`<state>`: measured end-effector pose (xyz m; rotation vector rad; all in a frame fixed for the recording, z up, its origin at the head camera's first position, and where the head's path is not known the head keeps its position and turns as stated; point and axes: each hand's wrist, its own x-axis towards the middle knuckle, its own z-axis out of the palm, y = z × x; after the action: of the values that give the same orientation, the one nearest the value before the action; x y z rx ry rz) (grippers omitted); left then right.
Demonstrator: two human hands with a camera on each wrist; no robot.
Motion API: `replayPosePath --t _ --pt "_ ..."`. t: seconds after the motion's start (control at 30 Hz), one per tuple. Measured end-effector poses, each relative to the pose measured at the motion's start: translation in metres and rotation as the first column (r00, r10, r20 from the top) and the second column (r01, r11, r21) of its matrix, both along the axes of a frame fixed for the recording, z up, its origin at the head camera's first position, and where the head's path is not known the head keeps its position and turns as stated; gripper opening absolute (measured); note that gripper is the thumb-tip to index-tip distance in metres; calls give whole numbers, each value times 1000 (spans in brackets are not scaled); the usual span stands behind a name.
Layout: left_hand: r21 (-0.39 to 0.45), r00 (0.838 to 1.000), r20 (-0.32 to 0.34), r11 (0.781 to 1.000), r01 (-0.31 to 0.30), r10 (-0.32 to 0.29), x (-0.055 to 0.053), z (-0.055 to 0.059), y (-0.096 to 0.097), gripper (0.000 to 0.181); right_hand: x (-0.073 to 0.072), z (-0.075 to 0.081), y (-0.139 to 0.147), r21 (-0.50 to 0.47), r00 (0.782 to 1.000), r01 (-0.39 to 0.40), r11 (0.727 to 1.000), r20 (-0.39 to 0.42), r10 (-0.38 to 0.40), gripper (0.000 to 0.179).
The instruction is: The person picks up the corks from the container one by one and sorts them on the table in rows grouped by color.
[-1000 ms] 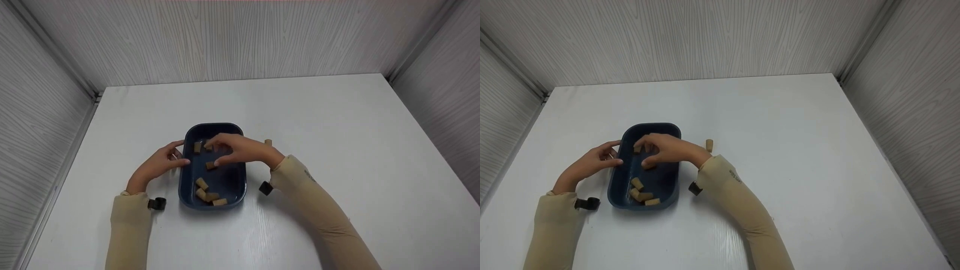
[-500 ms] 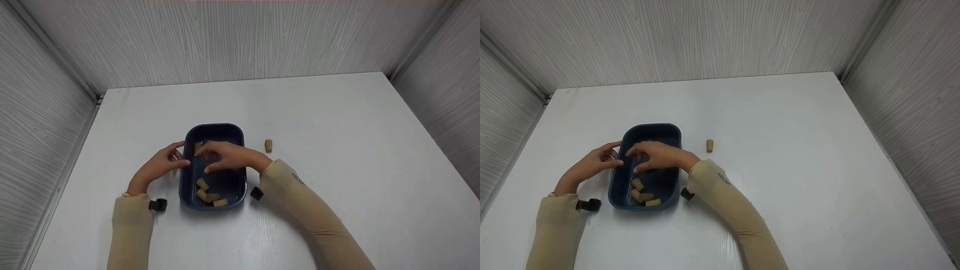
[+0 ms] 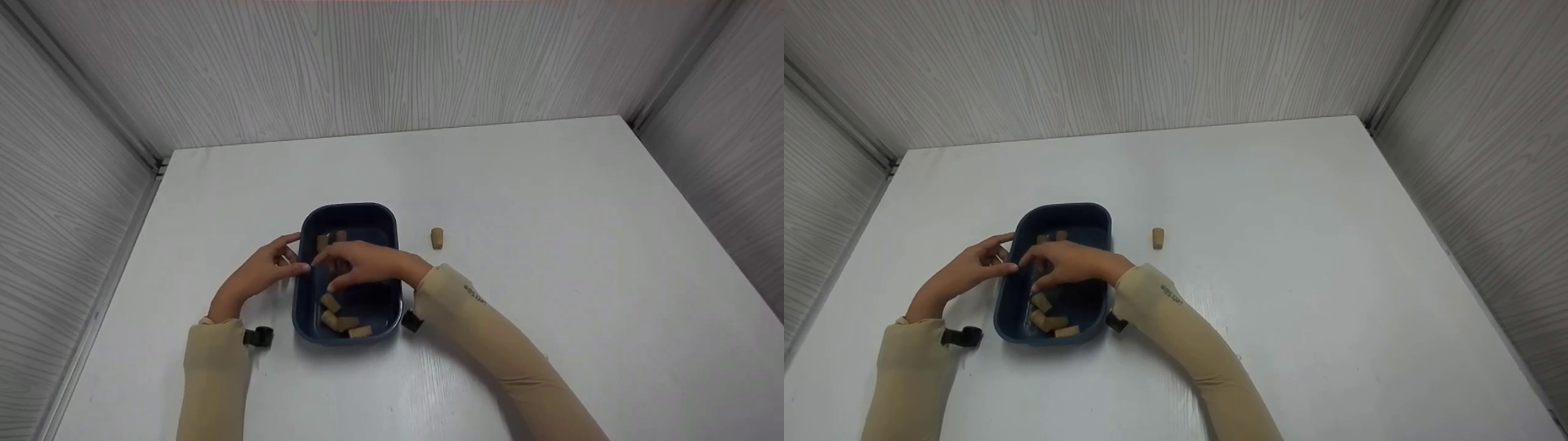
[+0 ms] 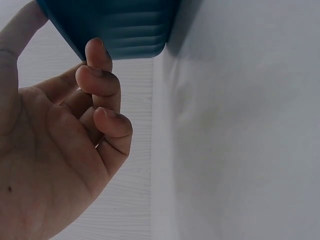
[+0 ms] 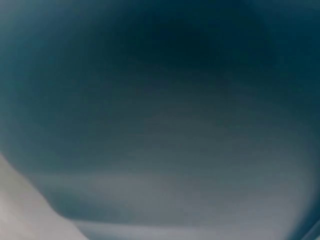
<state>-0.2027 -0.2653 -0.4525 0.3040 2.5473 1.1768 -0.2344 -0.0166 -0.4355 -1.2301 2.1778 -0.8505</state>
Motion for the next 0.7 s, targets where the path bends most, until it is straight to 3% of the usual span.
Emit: replayPosePath --t 0.33,0.47,0.7 --pt "9 1000 -3 1000 4 -4 -3 -1 -1 76 -1 -9 -6 86 998 -47 995 -34 50 47" --pt "16 1000 -12 1000 2 -2 -4 -2 -1 76 -1 -10 -8 152 995 -52 987 -71 63 46" --pt "24 1000 -4 1000 2 -2 -2 -3 -1 77 2 -13 -11 231 994 -65 971 -67 82 45"
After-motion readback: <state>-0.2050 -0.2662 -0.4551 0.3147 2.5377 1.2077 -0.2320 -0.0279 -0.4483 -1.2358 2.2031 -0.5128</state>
